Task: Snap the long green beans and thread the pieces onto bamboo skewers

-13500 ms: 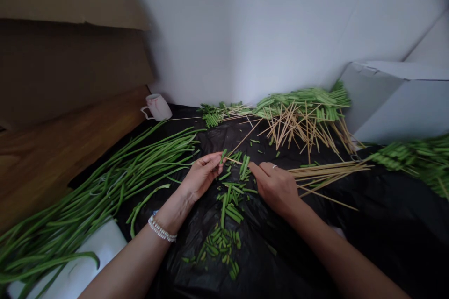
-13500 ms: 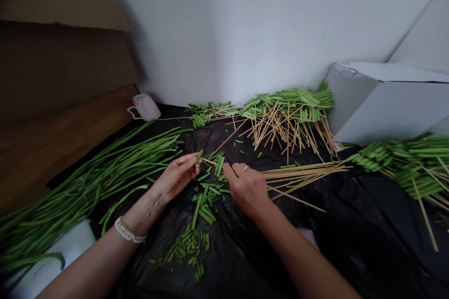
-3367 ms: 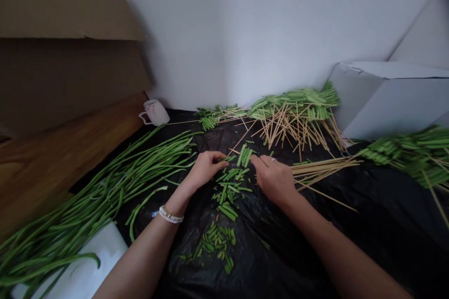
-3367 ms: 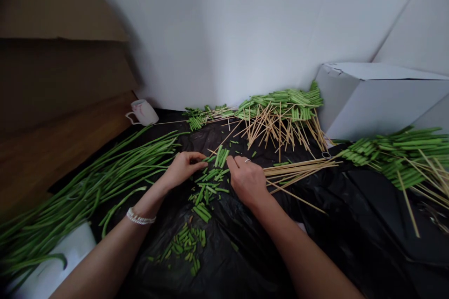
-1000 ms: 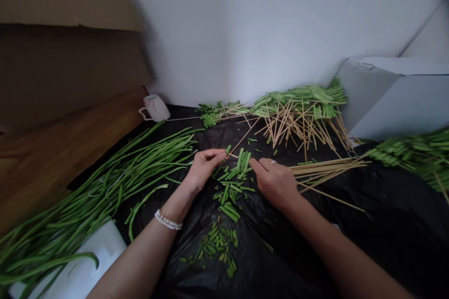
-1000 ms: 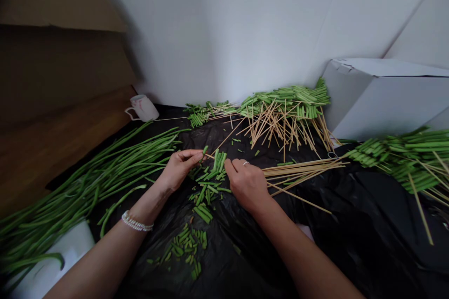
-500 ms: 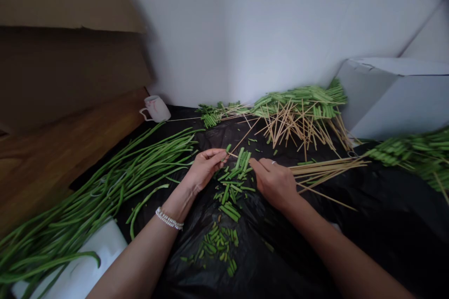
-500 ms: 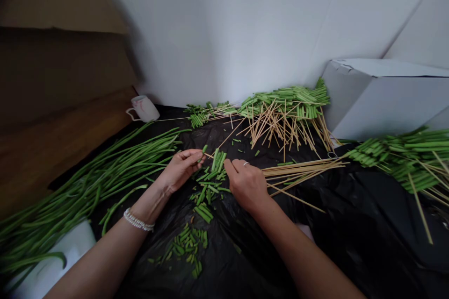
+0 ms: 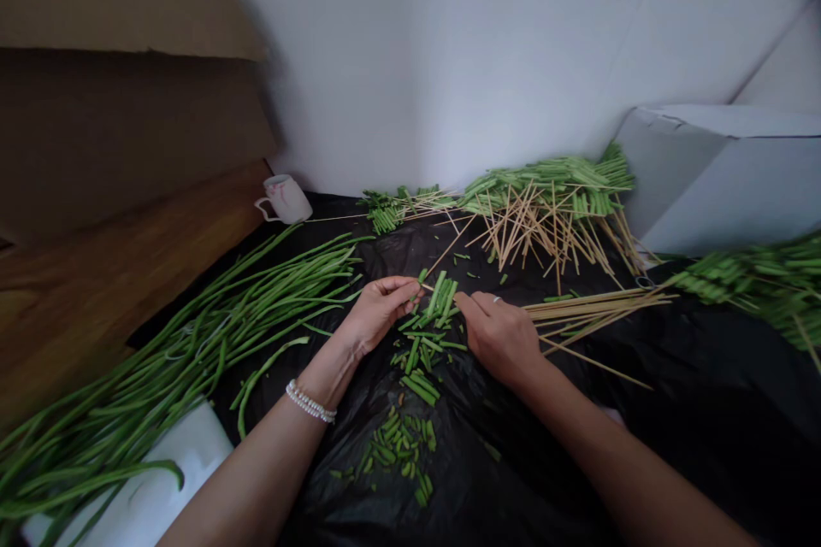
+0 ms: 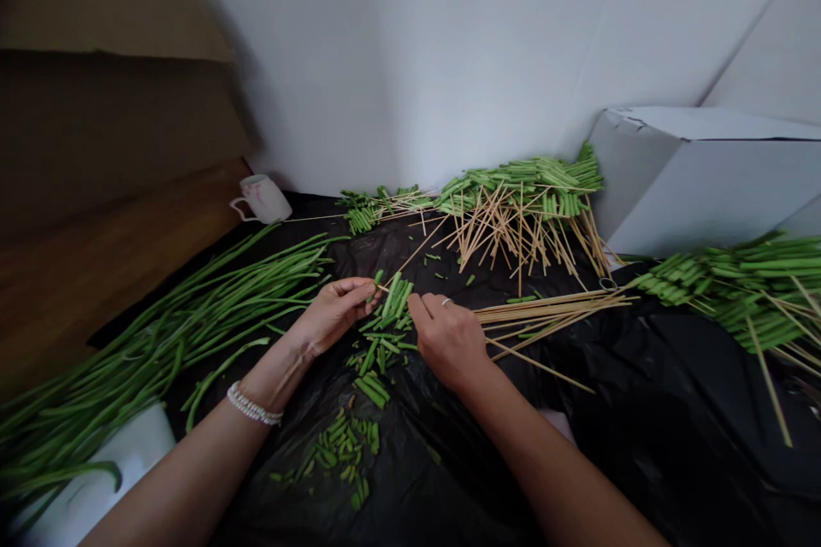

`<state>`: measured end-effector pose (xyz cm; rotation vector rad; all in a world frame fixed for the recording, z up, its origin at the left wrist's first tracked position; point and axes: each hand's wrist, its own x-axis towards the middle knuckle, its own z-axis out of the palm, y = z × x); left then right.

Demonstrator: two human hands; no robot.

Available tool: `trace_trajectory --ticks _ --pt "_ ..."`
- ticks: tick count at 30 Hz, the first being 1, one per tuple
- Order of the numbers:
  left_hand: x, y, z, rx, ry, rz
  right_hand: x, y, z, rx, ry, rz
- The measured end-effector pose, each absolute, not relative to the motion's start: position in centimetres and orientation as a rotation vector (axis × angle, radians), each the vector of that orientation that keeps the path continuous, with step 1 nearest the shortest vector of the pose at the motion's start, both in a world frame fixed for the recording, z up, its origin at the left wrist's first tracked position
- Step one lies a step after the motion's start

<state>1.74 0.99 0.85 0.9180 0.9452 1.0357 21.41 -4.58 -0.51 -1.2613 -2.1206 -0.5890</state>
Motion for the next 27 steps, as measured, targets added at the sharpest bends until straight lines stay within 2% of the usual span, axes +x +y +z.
trace_trajectory --ticks 27 --pt "2.44 0.44 1.11 1.015 0.957 0.965 21.73 -4.37 -0.22 -1.236 -2.114 -0.633"
